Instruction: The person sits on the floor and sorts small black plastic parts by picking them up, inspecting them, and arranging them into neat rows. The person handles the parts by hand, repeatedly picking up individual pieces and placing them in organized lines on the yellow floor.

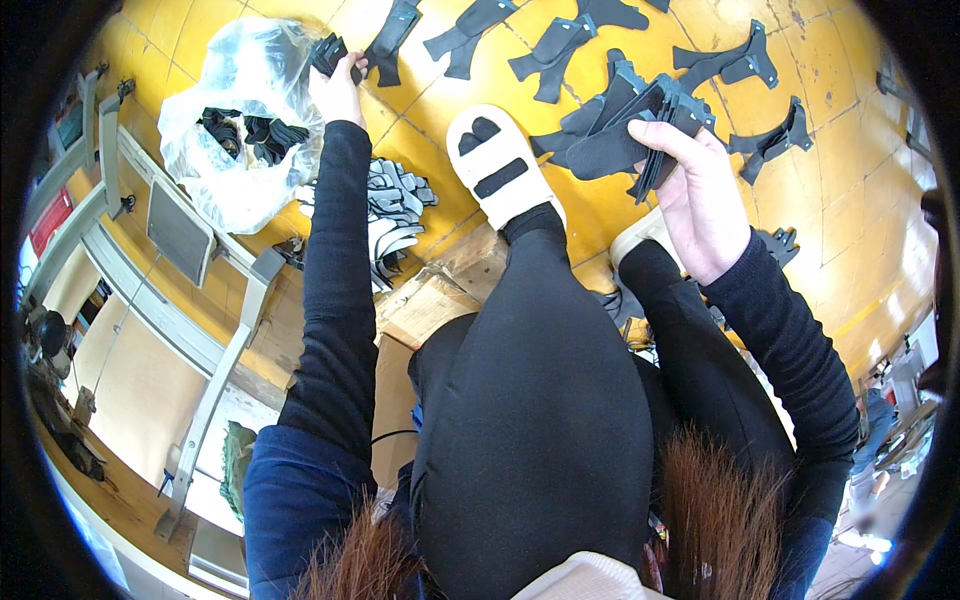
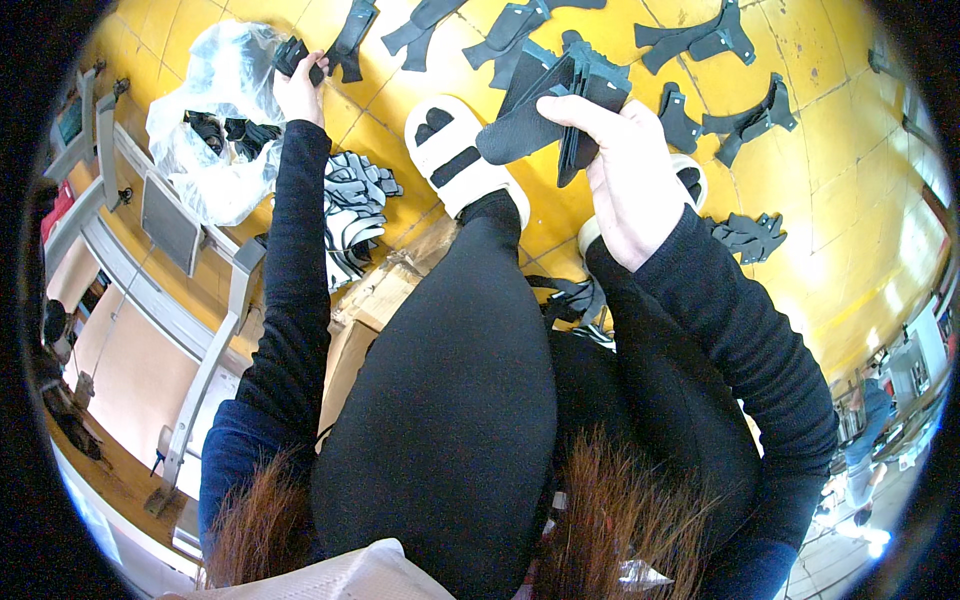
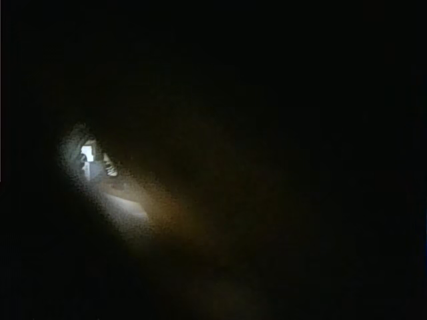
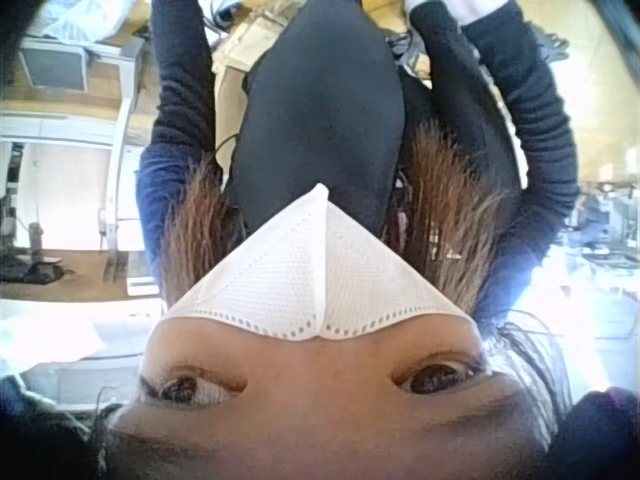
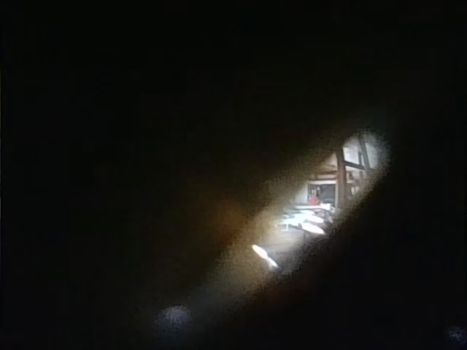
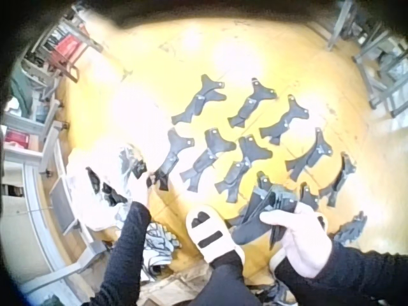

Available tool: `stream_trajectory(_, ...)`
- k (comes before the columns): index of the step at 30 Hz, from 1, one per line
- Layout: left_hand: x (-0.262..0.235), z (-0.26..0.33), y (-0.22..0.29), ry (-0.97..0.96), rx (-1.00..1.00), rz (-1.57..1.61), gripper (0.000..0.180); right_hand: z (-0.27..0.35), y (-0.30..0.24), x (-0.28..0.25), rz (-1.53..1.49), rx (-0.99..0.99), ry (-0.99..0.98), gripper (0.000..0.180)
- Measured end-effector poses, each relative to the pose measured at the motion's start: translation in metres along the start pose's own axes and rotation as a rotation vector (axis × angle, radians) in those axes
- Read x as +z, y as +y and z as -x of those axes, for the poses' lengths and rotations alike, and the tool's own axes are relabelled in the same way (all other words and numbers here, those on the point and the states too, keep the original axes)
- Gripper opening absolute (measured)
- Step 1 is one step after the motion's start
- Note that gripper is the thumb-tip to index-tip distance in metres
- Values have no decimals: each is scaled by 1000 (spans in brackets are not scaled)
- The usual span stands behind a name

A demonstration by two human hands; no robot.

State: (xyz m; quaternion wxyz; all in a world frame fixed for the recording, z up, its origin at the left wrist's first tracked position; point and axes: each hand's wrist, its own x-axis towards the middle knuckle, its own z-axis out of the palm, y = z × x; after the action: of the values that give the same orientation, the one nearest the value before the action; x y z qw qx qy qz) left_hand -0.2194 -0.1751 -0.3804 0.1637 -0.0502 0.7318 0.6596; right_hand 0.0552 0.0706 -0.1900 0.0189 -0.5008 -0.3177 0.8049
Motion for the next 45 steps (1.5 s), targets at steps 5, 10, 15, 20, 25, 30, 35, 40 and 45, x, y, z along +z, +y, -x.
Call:
stream_trajectory(5, 17, 45, 9, -287, -339, 354, 29, 2, -6, 8, 17, -7, -29, 22)
stream_trajectory(10, 82, 127, 36, -599, -503, 485, 41, -2, -3, 6, 82, -23, -11, 22)
stream_trajectory(15, 117, 183, 45, -617, -728, 480, 33, -10, 7, -4, 226, -27, -8, 23)
stream_trajectory(20, 132, 194, 60, -714, -751, 429, 28, -20, 8, -20, 331, -21, 47, 22)
stream_trajectory(25, 141, 208, 67, -744, -840, 518, 31, -20, 4, -27, 335, 31, -20, 19)
stream_trajectory(30, 145, 221, 46, -872, -818, 375, 31, -29, 26, -62, 359, 129, -26, 18)
stream_trajectory(35, 143, 228, 35, -1049, -904, 253, 26, -9, 33, -82, 359, 280, -42, 22)
stream_trajectory(40, 159, 236, 45, -1204, -869, 84, 22, 16, 39, -91, 126, 215, 78, 22)
stream_trajectory(45, 173, 248, 41, -1305, -599, -1, 26, 22, 48, -88, -5, 147, 173, 15)
